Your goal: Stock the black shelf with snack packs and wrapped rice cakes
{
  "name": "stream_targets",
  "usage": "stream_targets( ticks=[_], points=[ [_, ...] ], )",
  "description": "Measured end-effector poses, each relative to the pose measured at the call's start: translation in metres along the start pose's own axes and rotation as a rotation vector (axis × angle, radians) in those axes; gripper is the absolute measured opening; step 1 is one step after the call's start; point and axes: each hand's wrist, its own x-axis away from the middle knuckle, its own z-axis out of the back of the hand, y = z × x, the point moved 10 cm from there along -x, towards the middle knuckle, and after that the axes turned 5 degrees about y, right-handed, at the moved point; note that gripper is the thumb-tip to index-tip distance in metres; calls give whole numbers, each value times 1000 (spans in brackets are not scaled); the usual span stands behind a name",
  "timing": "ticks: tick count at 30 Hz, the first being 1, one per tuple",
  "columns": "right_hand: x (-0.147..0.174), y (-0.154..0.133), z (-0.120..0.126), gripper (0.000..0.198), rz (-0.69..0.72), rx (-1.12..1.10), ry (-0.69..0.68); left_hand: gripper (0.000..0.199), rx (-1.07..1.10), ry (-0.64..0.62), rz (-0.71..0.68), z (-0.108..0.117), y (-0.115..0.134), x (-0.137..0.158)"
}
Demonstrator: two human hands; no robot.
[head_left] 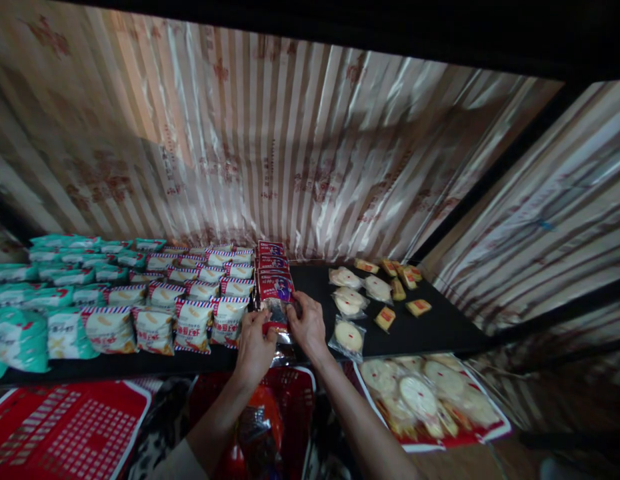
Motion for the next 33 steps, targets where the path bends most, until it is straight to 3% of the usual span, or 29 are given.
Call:
stream_targets(
  ticks=[7,14,22,27,33],
  points=[
    [-2,8,-7,41,-26,16,-2,35,-24,32,-43,-2,2,0],
    [-4,5,-21,49,-17,-31,-99,35,-56,34,-48,-1,-1,-2],
    [-6,1,-20,49,-37,-17,-130,36,-144,106,-130,3,6,2],
    [-6,2,-19,46,-23,-32,-105,43,-258,171,-303,6,31,11],
    [-7,4,-18,42,-16,-16,-91,39,-358,136,-469,-7,58,10]
  ],
)
